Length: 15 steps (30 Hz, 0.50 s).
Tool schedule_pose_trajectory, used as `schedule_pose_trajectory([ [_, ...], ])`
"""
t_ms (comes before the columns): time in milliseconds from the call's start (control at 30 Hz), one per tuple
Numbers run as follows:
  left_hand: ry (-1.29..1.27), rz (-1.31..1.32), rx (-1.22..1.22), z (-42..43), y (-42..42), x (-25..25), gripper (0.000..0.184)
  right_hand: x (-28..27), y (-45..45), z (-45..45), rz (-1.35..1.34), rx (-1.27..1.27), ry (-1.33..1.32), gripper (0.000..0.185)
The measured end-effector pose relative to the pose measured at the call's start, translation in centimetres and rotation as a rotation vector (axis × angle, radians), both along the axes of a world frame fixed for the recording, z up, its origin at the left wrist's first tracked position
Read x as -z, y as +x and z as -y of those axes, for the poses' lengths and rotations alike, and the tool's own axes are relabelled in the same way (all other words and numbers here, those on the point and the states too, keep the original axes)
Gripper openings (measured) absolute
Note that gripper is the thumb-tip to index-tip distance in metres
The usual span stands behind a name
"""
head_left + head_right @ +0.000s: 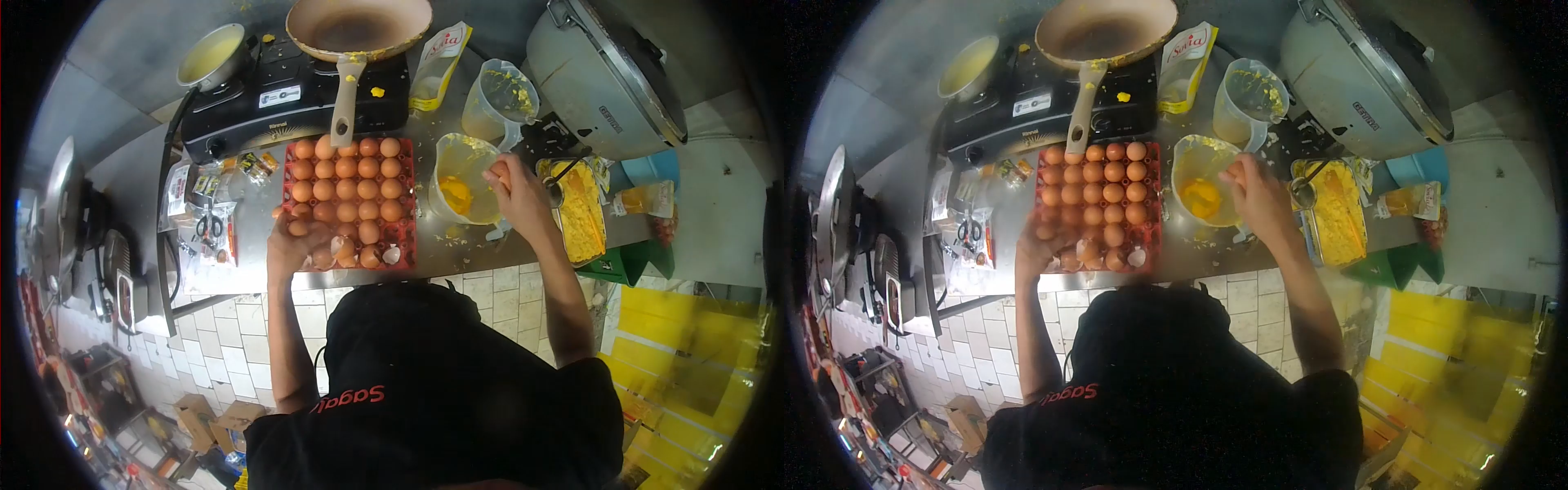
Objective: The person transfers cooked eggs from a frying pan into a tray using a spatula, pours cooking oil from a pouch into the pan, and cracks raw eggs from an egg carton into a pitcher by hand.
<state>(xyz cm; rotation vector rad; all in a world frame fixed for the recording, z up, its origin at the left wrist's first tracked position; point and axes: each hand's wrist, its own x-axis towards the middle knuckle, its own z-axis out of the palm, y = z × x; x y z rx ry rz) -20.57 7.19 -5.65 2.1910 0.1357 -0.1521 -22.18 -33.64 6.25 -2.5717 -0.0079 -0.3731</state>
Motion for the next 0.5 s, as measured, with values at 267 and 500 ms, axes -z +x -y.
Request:
schedule_pose_trajectory([
  [267, -0.677, -0.011, -0.296, -3.7, -1.0, -4.9, 0.032, -0.5, 0.3, -2.5, 0.017, -0.034, -0.046, 0.03],
  [500, -0.881, 0.046, -0.386, -5.9, -2.9, -6.5, 0.034, 1.7, 2.3, -17.9, -0.202, -0.545, 0.053, 0.044],
])
